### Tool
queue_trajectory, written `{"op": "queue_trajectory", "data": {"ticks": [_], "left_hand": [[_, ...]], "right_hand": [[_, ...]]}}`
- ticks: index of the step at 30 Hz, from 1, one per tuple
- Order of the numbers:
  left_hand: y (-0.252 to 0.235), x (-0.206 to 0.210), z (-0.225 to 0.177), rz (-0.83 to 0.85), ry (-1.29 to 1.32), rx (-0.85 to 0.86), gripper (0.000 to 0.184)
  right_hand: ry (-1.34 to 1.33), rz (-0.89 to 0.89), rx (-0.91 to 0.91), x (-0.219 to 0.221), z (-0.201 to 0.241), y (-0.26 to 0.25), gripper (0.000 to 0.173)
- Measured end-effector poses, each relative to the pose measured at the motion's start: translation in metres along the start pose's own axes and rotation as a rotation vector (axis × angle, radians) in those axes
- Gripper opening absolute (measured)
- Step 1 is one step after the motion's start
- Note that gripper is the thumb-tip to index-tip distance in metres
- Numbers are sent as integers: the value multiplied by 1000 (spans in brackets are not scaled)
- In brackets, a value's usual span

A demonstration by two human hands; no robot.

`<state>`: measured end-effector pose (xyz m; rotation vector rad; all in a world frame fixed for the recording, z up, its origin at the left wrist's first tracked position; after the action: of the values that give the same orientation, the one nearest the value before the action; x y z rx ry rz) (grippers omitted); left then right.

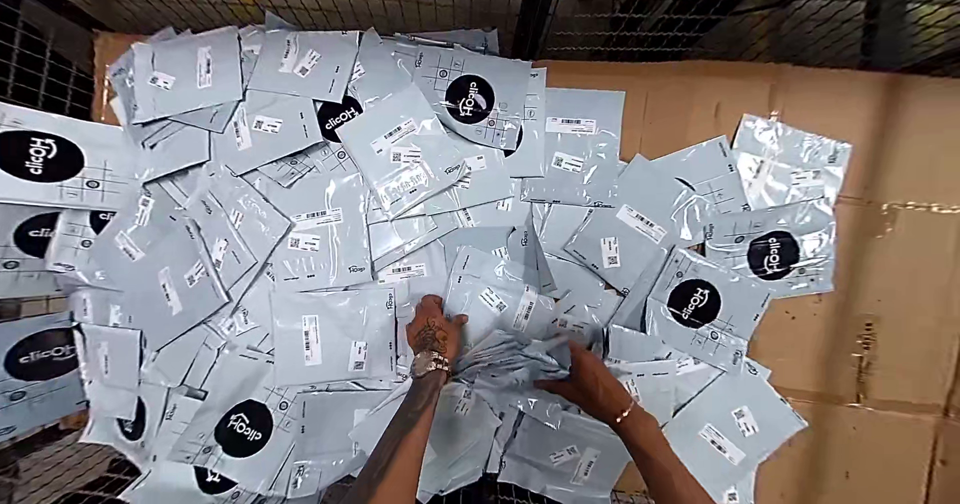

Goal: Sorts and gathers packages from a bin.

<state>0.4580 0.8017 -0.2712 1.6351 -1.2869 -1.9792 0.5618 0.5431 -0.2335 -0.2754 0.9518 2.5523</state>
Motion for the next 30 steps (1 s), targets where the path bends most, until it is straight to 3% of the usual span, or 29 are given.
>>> {"op": "queue_trajectory", "data": {"ticks": [3,6,10,13,15,17,18,19,20,22,23,25,26,27,28,30], "left_hand": [[-7,7,-7,135,8,101,41],[-2,19,1,105,67,154,36],[25,17,-14,-73,129,141,72],[33,27,-39,-113,-1,81,113],[29,37,-50,-72,-98,36,126],[22,45,-55,-14,-112,21,120],[19,47,-58,18,-92,34,112],[17,47,-61,78,-65,59,104],[16,47,-64,162,-22,102,94],[24,42,-65,247,169,206,69],[32,38,-63,230,313,250,55],[67,24,-57,190,612,281,38],[90,17,-55,161,740,297,36],[115,11,-53,134,847,305,35],[141,8,-52,115,945,305,35],[189,11,-52,161,1110,306,34]], "right_hand": [[-187,-165,47,-12,-15,23,69],[-417,-357,83,-29,-23,41,74],[-783,-604,180,-38,-46,67,86],[-1106,-916,227,-42,-38,102,86],[-1243,-1053,100,-51,-21,126,74],[-1480,-983,-234,-71,-3,131,52],[-1621,-838,-413,-87,15,125,35],[-1752,-738,-472,-102,35,120,17],[-1854,-682,-465,-118,57,114,25],[-1807,-194,-879,-126,56,107,36],[-1810,-264,-836,-121,52,109,36],[-1940,-710,-442,-93,33,117,26],[-1964,-743,-377,-70,14,121,19],[-1941,-686,-370,-47,-4,124,28],[-1882,-749,-300,-24,-20,129,36],[-1679,-1046,-78,5,-28,135,29]]}}
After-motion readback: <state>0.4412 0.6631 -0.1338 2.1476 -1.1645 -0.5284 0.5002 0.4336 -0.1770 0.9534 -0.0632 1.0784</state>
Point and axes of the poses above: each hand's wrist, its own y-axis away from the middle knuckle, its own x-axis out of the palm, z = x × y, the point moved 7 cm from there along -y, towards the middle knuckle, and after that the axes turned 12 degrees about -y, right-handed, at the moved point
